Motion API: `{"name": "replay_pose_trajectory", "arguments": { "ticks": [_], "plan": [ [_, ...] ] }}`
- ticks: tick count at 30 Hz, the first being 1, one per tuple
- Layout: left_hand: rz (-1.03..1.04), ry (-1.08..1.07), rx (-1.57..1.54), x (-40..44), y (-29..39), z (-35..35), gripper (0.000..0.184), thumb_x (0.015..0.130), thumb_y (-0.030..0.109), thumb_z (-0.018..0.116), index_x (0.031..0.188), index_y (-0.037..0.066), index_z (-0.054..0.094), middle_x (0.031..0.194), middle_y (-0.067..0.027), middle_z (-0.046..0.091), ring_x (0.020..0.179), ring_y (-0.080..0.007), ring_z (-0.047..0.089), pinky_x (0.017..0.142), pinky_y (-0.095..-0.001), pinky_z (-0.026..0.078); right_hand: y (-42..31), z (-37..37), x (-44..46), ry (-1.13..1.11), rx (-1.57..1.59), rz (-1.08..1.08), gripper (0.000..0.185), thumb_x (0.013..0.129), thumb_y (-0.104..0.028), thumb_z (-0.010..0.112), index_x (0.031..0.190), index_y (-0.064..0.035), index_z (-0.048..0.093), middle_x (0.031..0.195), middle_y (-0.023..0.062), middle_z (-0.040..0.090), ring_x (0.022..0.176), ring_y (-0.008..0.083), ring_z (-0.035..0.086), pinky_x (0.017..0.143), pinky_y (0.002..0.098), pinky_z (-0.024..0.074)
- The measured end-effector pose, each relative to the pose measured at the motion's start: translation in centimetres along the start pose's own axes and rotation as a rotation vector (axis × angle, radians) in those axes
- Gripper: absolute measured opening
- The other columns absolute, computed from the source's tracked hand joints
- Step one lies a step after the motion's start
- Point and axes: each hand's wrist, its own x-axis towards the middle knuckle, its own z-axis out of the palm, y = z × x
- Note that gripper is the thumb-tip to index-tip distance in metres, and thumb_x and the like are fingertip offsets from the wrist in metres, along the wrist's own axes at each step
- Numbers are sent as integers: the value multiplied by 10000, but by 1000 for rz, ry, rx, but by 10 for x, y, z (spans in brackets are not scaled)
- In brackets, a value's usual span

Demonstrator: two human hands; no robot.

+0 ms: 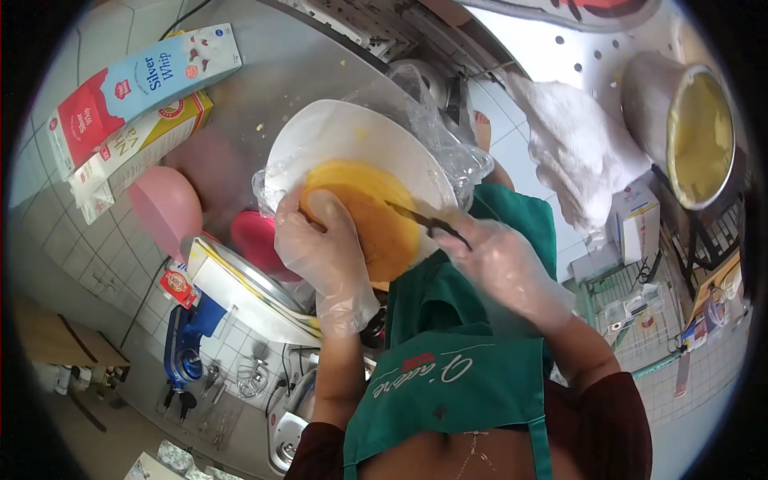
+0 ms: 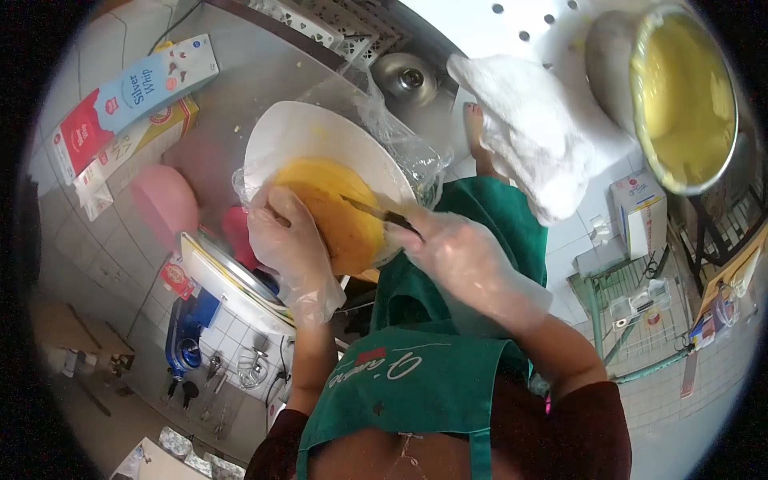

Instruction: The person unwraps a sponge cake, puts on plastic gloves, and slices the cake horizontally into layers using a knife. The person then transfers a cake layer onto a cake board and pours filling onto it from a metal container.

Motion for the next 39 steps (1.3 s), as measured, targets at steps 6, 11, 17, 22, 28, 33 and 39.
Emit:
{"name": "replay_pose_trajectory", "arguments": {
  "ticks": [6,11,17,22,28,33,39],
  "plan": [
    [-78,-11,-213,-7,-11,7,326,923,224,651,1090,-56,651,902,-156,694,786,-238,666,752,-338,526,-1,17,-32,5,-60,153,266,972,-309,580,984,-44,605,731,185,619,707,373,631,634,455,501],
    [-50,-9,-213,-12,-4,2,318,934,266,647,1020,-39,678,813,-124,706,723,-217,661,713,-333,527,-5,56,-34,258,-70,45,279,972,-320,570,919,-46,580,624,114,609,573,284,642,522,384,519],
    [-41,-43,-163,-22,6,-4,390,988,330,567,1042,-46,656,886,-151,709,773,-202,657,741,-333,519,-6,85,-77,299,45,145,284,993,-312,530,946,-37,584,689,143,645,632,290,667,545,397,532],
    [-29,-74,-164,-26,-6,-4,477,999,408,531,1140,-40,616,981,-183,694,847,-231,666,787,-349,529,-27,108,-61,427,184,158,244,986,-279,545,978,-37,578,747,176,652,725,337,671,606,441,538],
    [-78,-165,-266,-34,1,-11,551,995,474,510,1216,-25,585,1103,-181,659,969,-253,651,859,-350,514,-32,139,-105,396,385,308,240,972,-271,560,967,-31,545,756,220,641,744,397,653,653,493,523],
    [-95,-114,-347,-37,-4,-9,441,991,348,562,1128,-70,598,1040,-175,672,894,-221,656,817,-339,523,-38,150,-98,432,525,206,254,963,-258,567,966,-10,514,746,230,631,751,417,640,643,507,506],
    [-121,-171,-371,-40,-2,-14,523,1005,405,509,1235,-63,551,1113,-197,649,981,-244,648,883,-347,510,-36,177,-87,483,614,108,239,967,-226,551,1001,5,500,769,253,618,764,439,623,680,525,494]
  ]
}}
